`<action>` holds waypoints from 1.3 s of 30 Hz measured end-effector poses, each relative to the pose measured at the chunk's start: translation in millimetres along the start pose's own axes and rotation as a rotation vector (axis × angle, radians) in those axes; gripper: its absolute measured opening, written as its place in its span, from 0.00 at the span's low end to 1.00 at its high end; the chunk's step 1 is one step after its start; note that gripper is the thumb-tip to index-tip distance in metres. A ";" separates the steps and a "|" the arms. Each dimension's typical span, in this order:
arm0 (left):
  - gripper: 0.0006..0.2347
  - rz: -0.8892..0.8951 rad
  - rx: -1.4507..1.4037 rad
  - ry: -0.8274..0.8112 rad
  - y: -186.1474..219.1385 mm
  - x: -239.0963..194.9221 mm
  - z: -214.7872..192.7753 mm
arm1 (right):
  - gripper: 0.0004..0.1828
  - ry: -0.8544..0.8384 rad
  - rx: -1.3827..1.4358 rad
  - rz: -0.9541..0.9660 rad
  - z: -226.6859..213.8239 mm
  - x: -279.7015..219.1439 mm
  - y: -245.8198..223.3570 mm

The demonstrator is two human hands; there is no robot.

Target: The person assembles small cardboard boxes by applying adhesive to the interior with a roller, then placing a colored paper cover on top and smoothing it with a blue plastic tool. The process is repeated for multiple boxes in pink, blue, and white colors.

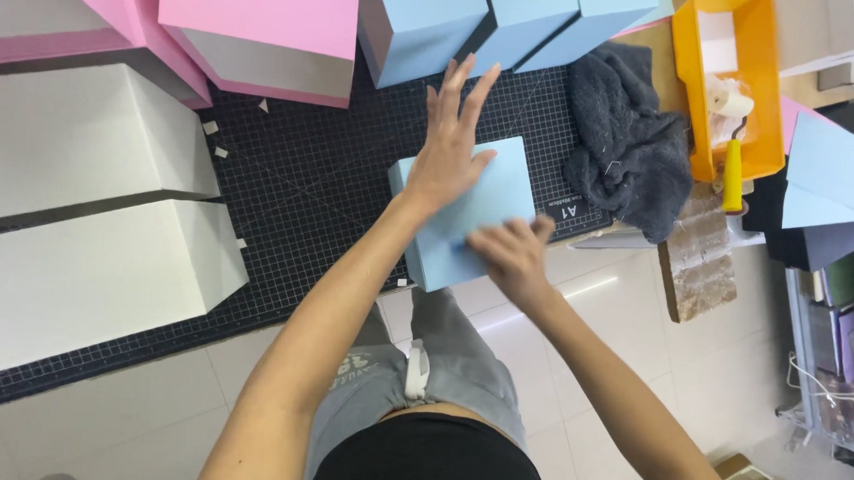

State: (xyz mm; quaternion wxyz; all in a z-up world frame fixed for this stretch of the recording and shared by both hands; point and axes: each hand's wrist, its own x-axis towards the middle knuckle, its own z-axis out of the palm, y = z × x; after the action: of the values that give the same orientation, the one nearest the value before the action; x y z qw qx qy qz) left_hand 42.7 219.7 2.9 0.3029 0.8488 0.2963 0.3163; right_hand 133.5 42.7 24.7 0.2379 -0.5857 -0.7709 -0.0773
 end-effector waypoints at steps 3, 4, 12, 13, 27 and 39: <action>0.45 -0.009 -0.369 0.089 -2.6 -4.6 -3.4 | 0.18 0.052 -0.083 0.083 15.5 23.0 -4.6; 0.43 -0.048 -0.477 0.089 -2.0 -4.9 -8.0 | 0.16 0.011 -0.037 0.079 10.5 12.6 -14.8; 0.22 0.019 -0.649 0.229 -11.9 -4.1 -2.1 | 0.21 -0.035 -0.025 0.053 22.0 16.5 -9.9; 0.21 -0.012 -0.703 0.204 -11.1 -2.5 -7.6 | 0.20 -0.025 -0.011 0.073 19.1 18.4 -15.8; 0.19 -0.044 -0.830 0.147 -9.4 1.3 -15.6 | 0.16 -0.005 0.020 -0.005 10.4 -9.9 -43.5; 0.18 -0.002 -0.801 0.038 -9.7 2.4 -24.1 | 0.22 -0.041 -0.038 -0.150 0.5 23.0 -49.2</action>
State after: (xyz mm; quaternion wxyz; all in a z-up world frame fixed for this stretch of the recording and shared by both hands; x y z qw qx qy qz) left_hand 23.9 235.5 11.8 0.6047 0.6571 0.1559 0.4223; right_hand 82.5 48.0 42.6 0.2043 -0.5321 -0.8158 -0.0976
